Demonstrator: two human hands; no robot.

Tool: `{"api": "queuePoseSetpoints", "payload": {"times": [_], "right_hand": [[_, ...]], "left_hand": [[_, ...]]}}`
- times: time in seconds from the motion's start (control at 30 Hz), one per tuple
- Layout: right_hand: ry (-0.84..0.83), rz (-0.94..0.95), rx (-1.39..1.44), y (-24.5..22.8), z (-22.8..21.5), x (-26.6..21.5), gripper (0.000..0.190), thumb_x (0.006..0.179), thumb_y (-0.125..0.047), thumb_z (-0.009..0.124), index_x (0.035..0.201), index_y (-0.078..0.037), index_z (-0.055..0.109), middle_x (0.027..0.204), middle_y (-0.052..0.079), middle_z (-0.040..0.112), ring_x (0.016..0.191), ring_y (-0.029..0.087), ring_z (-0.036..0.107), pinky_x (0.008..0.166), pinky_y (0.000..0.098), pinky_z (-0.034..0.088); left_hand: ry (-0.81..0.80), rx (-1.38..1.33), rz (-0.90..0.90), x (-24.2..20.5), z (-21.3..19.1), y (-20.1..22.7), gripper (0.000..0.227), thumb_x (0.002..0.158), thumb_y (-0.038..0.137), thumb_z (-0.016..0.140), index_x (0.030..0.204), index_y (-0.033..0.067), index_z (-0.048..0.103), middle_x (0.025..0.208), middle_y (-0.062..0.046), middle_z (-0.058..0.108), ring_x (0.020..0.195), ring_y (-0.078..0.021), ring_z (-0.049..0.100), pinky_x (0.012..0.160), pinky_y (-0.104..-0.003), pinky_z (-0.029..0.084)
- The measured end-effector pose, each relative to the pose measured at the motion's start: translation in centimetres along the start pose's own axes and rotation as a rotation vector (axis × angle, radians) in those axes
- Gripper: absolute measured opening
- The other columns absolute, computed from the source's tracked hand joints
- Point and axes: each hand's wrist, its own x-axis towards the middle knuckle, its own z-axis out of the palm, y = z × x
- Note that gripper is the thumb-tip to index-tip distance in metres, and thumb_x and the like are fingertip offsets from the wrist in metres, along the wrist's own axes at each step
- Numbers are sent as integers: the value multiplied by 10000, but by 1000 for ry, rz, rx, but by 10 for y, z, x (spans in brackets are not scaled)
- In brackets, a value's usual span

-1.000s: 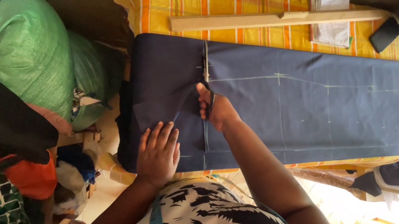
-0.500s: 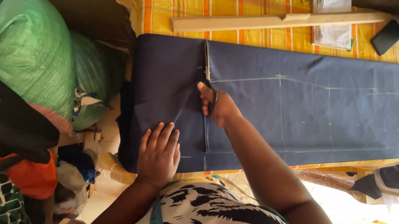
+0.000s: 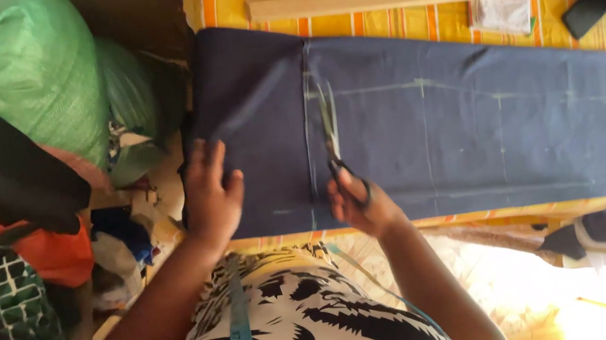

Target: The person cuts a large piece of dark blue fabric laid out on a table using a pair of scissors. They follow chalk lines marked on the fabric, separating a section and moving it aside before continuing to cut along the remaining marked lines.

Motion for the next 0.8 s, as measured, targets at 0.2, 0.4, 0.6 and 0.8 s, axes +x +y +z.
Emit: {"api": "queuePoseSetpoints", "payload": {"times": [0.2,0.4,0.6,0.8], "right_hand": [[-408,-12,-109,60,-45,-137,477,980,-448,638,1083,17,597,848,100,614,693,163,662,617,252,553],[-392,108,-515,86,-31,-203,618,899,-675,589,1014,-69,622,853,-6,530,731,101,439,662,226,398],[-212,133,-747,116,-17,-211,643,846,-728,532,981,-106,620,819,-8,598,700,104,545,647,223,542],[-48,77,-722,122,11,-207,571,864,-636,579,1003,-83,621,829,12,629,704,114,578,660,233,572]], "left_hand": [[-166,57,367,-2,-27,18,414,748,229,866,1105,100,700,1416,-225,574,1293,-502,538,1025,-590,430],[-491,-101,681,-45,12,24,356,832,321,795,1100,120,672,1394,-138,585,1345,-379,502,1141,-568,378],[-348,-75,737,-51,27,28,100,887,282,713,923,190,700,1181,-42,664,1174,-277,586,1077,-515,403],[-223,-205,718,-38,15,39,83,871,140,718,808,172,674,992,24,682,971,-222,647,921,-417,461]]}}
